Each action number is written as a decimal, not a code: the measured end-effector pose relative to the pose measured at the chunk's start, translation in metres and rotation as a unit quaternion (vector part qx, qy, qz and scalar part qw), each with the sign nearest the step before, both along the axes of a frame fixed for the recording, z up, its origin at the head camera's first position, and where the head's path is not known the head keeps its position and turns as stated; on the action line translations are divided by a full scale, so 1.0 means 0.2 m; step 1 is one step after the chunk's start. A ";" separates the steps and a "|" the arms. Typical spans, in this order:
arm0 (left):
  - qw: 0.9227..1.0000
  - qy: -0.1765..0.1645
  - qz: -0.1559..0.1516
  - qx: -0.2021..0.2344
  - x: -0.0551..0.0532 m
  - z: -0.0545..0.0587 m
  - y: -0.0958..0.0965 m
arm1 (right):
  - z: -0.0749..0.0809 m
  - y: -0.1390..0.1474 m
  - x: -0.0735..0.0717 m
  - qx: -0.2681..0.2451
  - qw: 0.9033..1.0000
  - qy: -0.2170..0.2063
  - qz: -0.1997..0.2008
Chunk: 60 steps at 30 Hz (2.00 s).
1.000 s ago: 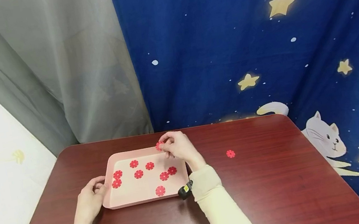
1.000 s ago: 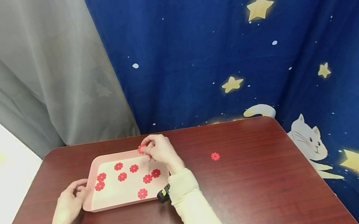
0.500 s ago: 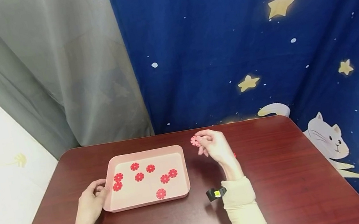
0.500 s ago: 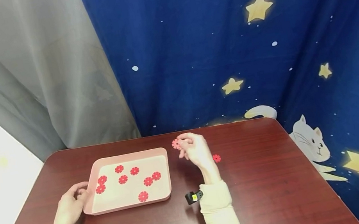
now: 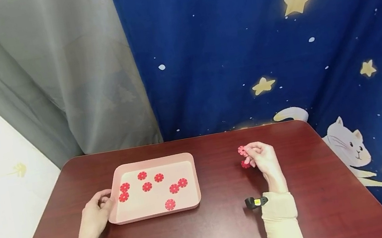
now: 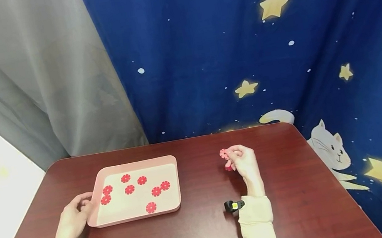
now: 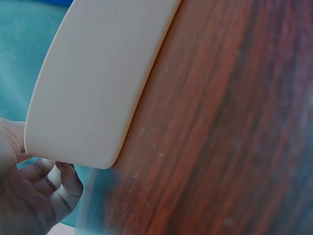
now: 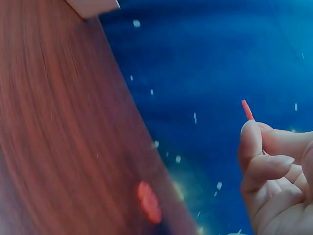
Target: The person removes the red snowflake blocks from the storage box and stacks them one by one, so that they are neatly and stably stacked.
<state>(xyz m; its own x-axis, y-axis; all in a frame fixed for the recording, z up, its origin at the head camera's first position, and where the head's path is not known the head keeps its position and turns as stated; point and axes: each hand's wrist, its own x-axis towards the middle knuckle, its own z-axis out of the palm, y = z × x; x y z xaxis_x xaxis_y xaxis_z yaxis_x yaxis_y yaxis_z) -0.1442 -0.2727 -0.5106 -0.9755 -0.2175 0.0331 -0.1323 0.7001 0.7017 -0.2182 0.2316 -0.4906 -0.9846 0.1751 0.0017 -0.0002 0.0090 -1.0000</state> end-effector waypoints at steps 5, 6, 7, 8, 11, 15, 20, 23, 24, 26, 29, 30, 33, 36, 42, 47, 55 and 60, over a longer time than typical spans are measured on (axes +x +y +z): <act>1.000 -0.006 0.000 0.003 0.00 -0.01 0.00 | -0.07 0.06 0.00 0.012 0.997 -0.071 -0.031; 1.000 -0.006 0.000 0.003 0.00 -0.01 0.01 | -0.09 0.07 0.00 0.018 0.996 -0.082 -0.034; 1.000 -0.005 -0.001 0.003 0.00 0.00 0.01 | -0.10 0.08 0.00 0.023 0.995 -0.092 -0.036; 1.000 -0.005 -0.001 0.003 0.00 0.00 0.01 | -0.12 0.08 0.00 0.028 0.994 -0.098 -0.038; 1.000 -0.004 -0.003 0.005 0.00 0.00 0.02 | -0.16 0.10 0.00 0.033 0.992 -0.113 -0.036; 1.000 -0.004 -0.005 0.006 0.00 0.01 0.02 | -0.20 0.12 0.00 0.026 0.991 -0.122 -0.041; 1.000 0.005 -0.011 0.004 0.00 0.01 0.02 | -0.20 0.11 0.00 0.030 0.991 -0.120 -0.053; 1.000 0.007 -0.012 0.002 -0.01 0.01 0.02 | -0.20 0.10 -0.01 0.036 0.990 -0.126 -0.058; 1.000 0.007 -0.012 0.002 -0.01 0.01 0.02 | -0.21 0.10 -0.01 0.038 0.989 -0.129 -0.060; 1.000 0.005 -0.011 0.002 0.00 0.01 0.02 | -0.21 0.09 -0.01 0.044 0.988 -0.135 -0.064; 1.000 -0.002 -0.008 0.005 0.00 0.01 0.01 | -0.21 0.09 -0.02 0.053 0.987 -0.140 -0.060; 1.000 -0.005 -0.006 0.005 0.00 0.01 0.01 | -0.21 0.09 -0.03 0.054 0.987 -0.142 -0.057; 1.000 -0.010 0.000 0.003 0.01 0.02 0.01 | -0.21 0.08 -0.04 0.052 0.987 -0.144 -0.047; 1.000 -0.011 -0.002 0.000 0.01 0.02 0.00 | -0.20 0.08 -0.04 0.051 0.987 -0.144 -0.044; 1.000 -0.008 -0.004 -0.001 0.00 0.01 0.00 | -0.19 0.08 -0.04 0.057 0.985 -0.156 -0.051; 1.000 -0.009 -0.002 -0.004 0.00 0.01 0.00 | -0.18 0.07 -0.05 0.058 0.985 -0.159 -0.045; 1.000 -0.008 -0.003 -0.006 0.00 0.01 -0.01 | -0.18 0.07 -0.07 0.075 0.983 -0.163 -0.040; 1.000 -0.008 -0.002 -0.009 0.00 0.02 -0.01 | -0.18 0.06 -0.07 0.077 0.983 -0.164 -0.037</act>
<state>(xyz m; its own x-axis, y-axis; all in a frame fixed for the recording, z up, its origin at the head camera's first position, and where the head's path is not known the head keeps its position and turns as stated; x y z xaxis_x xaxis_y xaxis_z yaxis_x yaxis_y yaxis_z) -0.1438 -0.2753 -0.5075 -0.9766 -0.2137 0.0218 -0.1407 0.7129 0.6870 -0.2328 0.2430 -0.5268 -0.9214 0.2684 -0.2810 0.3277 0.1478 -0.9331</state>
